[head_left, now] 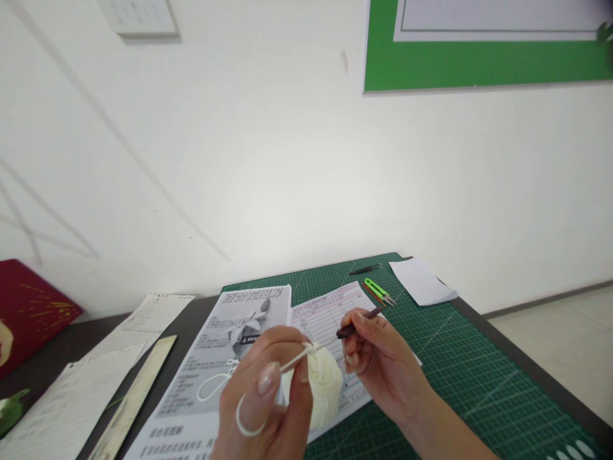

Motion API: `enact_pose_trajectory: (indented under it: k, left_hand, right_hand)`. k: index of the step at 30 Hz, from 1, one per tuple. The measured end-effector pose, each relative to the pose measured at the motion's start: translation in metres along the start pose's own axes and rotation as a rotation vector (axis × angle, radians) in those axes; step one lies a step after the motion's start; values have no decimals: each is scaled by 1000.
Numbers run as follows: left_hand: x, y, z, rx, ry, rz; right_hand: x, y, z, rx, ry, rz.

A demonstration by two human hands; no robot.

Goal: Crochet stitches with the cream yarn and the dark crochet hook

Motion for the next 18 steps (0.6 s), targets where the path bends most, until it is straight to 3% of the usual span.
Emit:
enact_pose_trajectory:
  k: [3, 6, 12, 15, 18]
  left_hand:
    - [1, -4, -2, -50, 49, 129]
    - [4, -14, -5, -127, 140, 421]
    - [35, -46, -1, -530, 123, 1030]
    - [39, -51, 2, -618, 156, 1138]
    - [33, -51, 1, -599, 216, 1038]
  right_hand:
    - [2, -3, 0, -17, -1, 11]
    - [3, -9, 1, -68, 0, 38]
    - [3, -6, 3, -68, 13, 2]
    - [2, -6, 4, -76, 38, -5]
    - [1, -15, 5, -161, 69, 84]
Point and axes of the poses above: each hand's wrist, its own z-axis away from the middle knuckle, its own x-axis out of the palm, y = z × x, the point moved 9 cm from there along -z, towards the middle knuckle, and after that the axes turned 7 degrees about -y, right-handed, at the moved point
